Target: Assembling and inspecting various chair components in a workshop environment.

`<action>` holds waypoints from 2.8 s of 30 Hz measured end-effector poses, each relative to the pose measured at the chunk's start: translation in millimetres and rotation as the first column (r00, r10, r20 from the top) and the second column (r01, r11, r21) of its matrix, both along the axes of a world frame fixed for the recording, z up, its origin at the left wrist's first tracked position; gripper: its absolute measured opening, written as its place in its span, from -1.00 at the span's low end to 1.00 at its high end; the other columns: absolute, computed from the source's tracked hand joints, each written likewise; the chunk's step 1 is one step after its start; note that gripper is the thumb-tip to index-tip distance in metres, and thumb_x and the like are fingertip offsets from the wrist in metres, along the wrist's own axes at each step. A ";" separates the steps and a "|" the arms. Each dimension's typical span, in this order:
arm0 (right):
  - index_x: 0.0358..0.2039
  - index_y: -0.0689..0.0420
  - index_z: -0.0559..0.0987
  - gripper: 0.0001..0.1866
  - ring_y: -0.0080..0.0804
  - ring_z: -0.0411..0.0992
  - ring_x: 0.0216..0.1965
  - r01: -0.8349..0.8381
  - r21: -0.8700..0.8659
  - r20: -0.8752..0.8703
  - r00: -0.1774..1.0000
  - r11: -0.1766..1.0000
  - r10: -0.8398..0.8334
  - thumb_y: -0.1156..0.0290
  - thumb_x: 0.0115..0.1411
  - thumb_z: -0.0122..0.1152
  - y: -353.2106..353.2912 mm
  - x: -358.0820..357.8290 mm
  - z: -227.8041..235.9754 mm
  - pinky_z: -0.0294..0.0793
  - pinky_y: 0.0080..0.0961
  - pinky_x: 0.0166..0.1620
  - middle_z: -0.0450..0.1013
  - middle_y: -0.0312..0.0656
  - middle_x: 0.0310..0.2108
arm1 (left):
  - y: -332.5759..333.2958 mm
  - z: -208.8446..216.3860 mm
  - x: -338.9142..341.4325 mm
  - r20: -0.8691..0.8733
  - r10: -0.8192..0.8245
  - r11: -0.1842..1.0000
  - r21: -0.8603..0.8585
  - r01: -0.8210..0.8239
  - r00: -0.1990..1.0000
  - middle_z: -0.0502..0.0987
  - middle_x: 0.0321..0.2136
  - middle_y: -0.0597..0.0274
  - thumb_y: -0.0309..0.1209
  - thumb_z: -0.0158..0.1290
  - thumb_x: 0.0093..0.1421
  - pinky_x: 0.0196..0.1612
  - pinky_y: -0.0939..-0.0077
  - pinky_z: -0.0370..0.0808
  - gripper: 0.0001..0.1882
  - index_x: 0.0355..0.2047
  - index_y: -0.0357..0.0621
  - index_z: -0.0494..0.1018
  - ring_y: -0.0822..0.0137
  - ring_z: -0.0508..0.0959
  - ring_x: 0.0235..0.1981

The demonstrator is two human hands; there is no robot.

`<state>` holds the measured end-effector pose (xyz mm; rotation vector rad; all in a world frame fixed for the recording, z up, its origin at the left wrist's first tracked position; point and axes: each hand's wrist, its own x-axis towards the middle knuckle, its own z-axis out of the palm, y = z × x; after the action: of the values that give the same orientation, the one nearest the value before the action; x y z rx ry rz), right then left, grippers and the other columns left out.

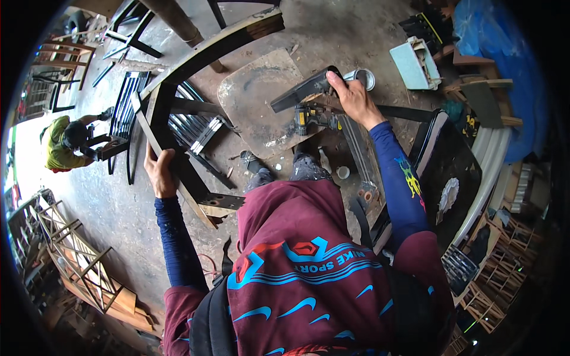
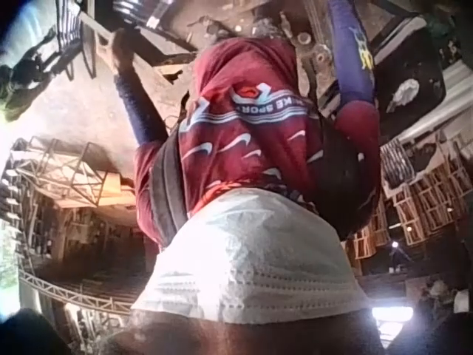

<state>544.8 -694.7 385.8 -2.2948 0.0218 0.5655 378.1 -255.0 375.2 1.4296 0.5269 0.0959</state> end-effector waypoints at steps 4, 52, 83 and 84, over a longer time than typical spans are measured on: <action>-0.41 0.39 0.56 -0.21 -0.45 0.37 -0.38 -0.041 -0.039 0.055 0.998 0.998 0.043 -0.27 0.33 -0.04 19.4 16.5 5.5 0.39 -0.38 -0.16 0.44 -0.09 -0.55 | 1.1 -15.2 -25.5 0.051 0.082 0.994 0.062 -0.085 0.995 0.52 -0.21 0.13 -0.54 0.07 0.04 -0.28 0.46 0.60 -0.34 0.21 -0.37 0.27 0.34 0.57 -0.37; -0.25 0.25 0.63 -0.20 0.32 0.45 -0.07 0.096 -0.186 0.146 0.987 0.978 -0.069 -0.33 0.34 -0.20 47.5 27.4 -8.9 0.44 -0.07 -0.03 0.52 0.31 -0.23 | -41.7 -39.7 -67.1 0.053 0.117 0.991 0.054 -0.119 0.992 0.57 -0.15 0.09 -0.58 0.05 0.02 -0.19 0.47 0.58 -0.08 0.44 -0.23 0.01 0.31 0.63 -0.27; -0.30 0.43 0.61 0.02 0.22 0.51 -0.10 -0.212 -0.285 0.196 0.942 0.935 0.273 -0.52 0.18 -0.14 55.3 132.9 -19.5 0.45 -0.09 0.00 0.54 0.31 -0.28 | -85.0 -25.4 -28.0 -0.025 0.192 0.981 -0.013 -0.192 0.981 0.58 -0.23 0.18 -0.56 0.17 0.01 -0.33 0.50 0.63 -0.02 0.45 -0.09 0.02 0.41 0.59 -0.41; -0.29 0.43 0.62 0.02 0.23 0.50 -0.08 -0.214 -0.273 0.210 0.938 0.938 0.275 -0.52 0.18 -0.15 52.1 136.4 -20.5 0.45 -0.09 0.02 0.54 0.33 -0.26 | -92.0 -26.6 -26.7 -0.014 0.207 0.978 -0.027 -0.207 0.978 0.57 -0.24 0.18 -0.56 0.18 0.01 -0.34 0.48 0.64 -0.02 0.45 -0.08 0.02 0.40 0.60 -0.42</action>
<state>681.2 -642.6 365.3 -2.6174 -0.3387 0.4170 351.5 -347.0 348.7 1.3447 0.6834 0.2461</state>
